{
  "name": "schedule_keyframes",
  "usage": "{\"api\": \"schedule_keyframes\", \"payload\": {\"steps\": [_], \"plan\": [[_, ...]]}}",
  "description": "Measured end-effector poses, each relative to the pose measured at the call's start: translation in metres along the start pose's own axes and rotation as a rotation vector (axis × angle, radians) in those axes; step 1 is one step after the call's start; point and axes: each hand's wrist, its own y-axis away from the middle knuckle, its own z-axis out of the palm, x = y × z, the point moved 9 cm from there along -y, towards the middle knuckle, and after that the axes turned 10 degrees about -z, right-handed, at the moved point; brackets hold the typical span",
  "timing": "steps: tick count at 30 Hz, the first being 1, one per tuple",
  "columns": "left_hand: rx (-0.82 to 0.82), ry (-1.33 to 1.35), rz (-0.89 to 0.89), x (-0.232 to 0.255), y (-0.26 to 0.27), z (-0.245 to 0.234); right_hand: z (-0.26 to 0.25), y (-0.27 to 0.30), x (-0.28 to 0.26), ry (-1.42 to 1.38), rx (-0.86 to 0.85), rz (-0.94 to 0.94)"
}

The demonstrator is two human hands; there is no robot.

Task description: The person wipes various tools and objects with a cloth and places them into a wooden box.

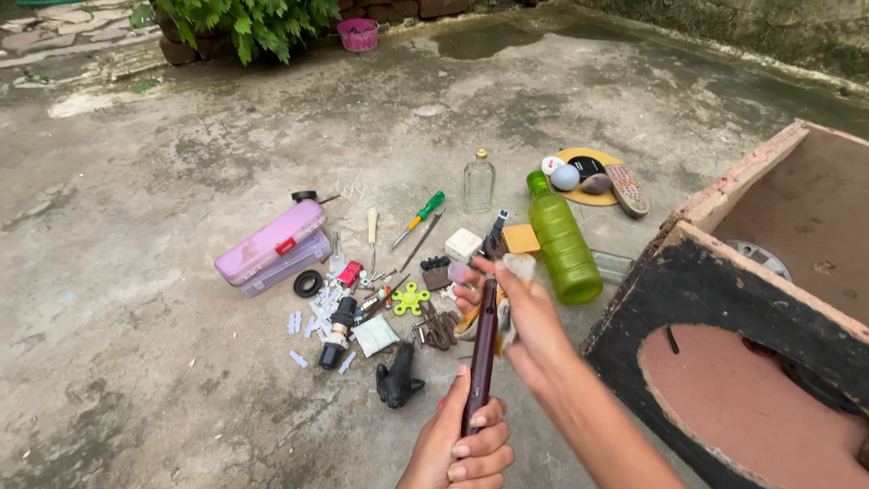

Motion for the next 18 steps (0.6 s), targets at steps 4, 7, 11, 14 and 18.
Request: {"api": "schedule_keyframes", "payload": {"steps": [4,7,11,14,18], "plan": [[0.489,-0.236,0.233,0.034,0.006,-0.016,0.002,0.05,0.023,0.232,-0.003,0.012],[0.968,-0.44,0.298,0.047,0.034,-0.032,0.015,0.071,0.037,0.25,-0.01,0.097],[1.168,-0.914,0.379,0.052,0.034,-0.032,0.008,0.058,0.025,0.282,0.033,0.108],[1.222,-1.312,0.35,0.057,0.024,-0.021,0.001,0.035,-0.001,0.283,0.077,0.04],[1.409,-1.823,0.215,0.062,0.029,0.03,0.012,0.04,-0.005,0.218,-0.027,-0.022]]}}
